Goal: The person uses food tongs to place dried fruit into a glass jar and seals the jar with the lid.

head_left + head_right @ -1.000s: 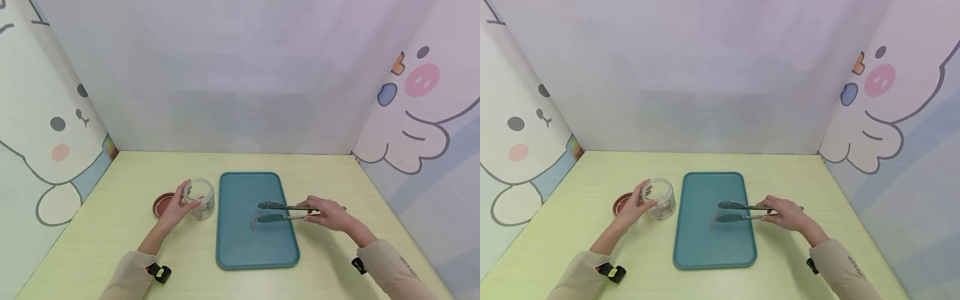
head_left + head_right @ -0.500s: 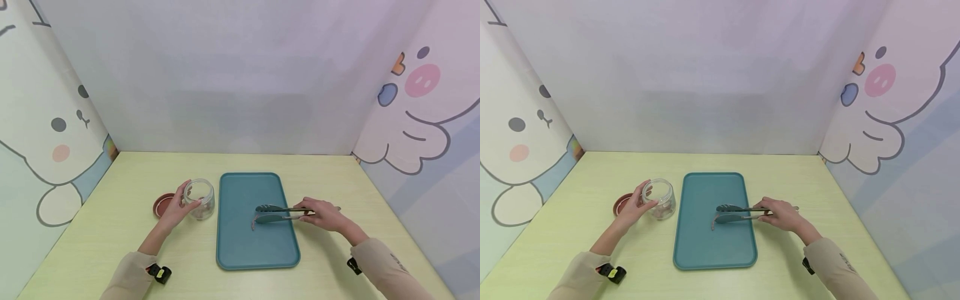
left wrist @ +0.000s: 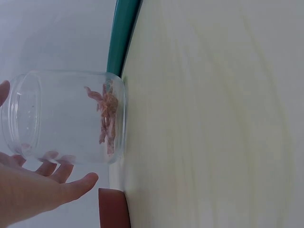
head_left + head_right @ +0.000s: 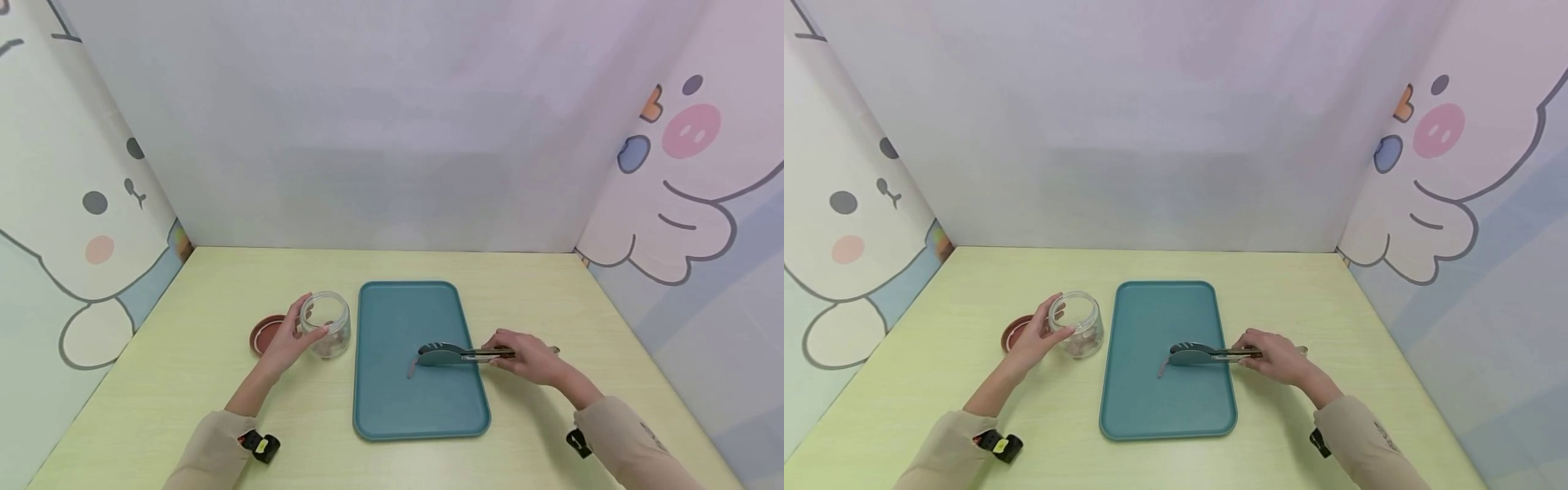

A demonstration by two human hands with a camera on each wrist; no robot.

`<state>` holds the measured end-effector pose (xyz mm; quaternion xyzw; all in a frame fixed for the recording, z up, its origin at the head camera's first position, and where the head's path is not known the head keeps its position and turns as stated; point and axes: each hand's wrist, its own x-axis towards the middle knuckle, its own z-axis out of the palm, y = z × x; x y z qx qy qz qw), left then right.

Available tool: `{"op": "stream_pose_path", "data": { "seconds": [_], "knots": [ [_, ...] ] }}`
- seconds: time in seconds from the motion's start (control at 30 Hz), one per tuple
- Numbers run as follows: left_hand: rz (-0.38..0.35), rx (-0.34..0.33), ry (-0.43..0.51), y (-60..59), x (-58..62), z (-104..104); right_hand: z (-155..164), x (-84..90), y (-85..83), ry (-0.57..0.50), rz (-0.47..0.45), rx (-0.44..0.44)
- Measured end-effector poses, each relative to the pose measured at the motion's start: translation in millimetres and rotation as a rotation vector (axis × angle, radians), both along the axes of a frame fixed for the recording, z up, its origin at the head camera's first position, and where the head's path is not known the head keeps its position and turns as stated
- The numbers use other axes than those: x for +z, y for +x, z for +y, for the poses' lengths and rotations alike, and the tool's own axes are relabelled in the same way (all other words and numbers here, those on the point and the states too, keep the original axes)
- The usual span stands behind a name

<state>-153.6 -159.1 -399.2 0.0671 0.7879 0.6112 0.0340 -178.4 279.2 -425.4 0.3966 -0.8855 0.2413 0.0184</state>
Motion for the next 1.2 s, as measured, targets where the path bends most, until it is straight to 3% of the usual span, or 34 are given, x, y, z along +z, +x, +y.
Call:
{"op": "stream_pose_path", "data": {
  "seconds": [0.43,0.73,1.2],
  "knots": [
    [-0.011,0.009,-0.009,-1.5,-1.4,0,0,-11.4,5.4,-0.102,0.04,0.027],
    [-0.009,0.009,0.006,-14.1,-26.1,-8,0,-14.8,6.7,-0.136,0.046,0.016],
    [0.012,0.014,-0.013,-15.1,-29.8,-9,-3,4.8,-3.4,-0.183,0.072,-0.029]
  ]
}}
